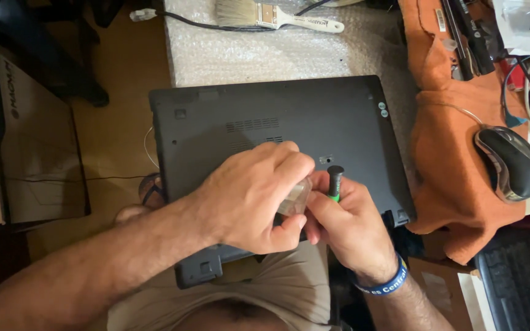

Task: Disassembling a laptop by removing screws and internal components using a screwdriver

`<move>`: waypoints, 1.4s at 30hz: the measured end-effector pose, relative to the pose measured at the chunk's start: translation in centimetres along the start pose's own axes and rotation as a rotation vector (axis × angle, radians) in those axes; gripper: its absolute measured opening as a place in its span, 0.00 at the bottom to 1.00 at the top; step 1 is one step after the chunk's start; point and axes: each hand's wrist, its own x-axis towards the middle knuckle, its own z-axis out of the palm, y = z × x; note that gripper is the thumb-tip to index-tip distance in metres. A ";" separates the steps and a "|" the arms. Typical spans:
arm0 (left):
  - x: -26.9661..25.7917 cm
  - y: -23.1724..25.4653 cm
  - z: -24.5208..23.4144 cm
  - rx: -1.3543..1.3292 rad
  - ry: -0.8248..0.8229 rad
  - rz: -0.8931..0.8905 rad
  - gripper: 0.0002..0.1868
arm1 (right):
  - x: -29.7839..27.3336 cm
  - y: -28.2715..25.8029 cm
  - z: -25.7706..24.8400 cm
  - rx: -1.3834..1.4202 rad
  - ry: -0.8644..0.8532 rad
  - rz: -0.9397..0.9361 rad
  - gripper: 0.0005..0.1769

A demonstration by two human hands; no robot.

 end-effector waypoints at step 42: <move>-2.4 -0.2 -4.0 -0.983 0.259 -0.454 0.20 | 1.2 1.5 -2.9 0.058 0.024 -0.069 0.05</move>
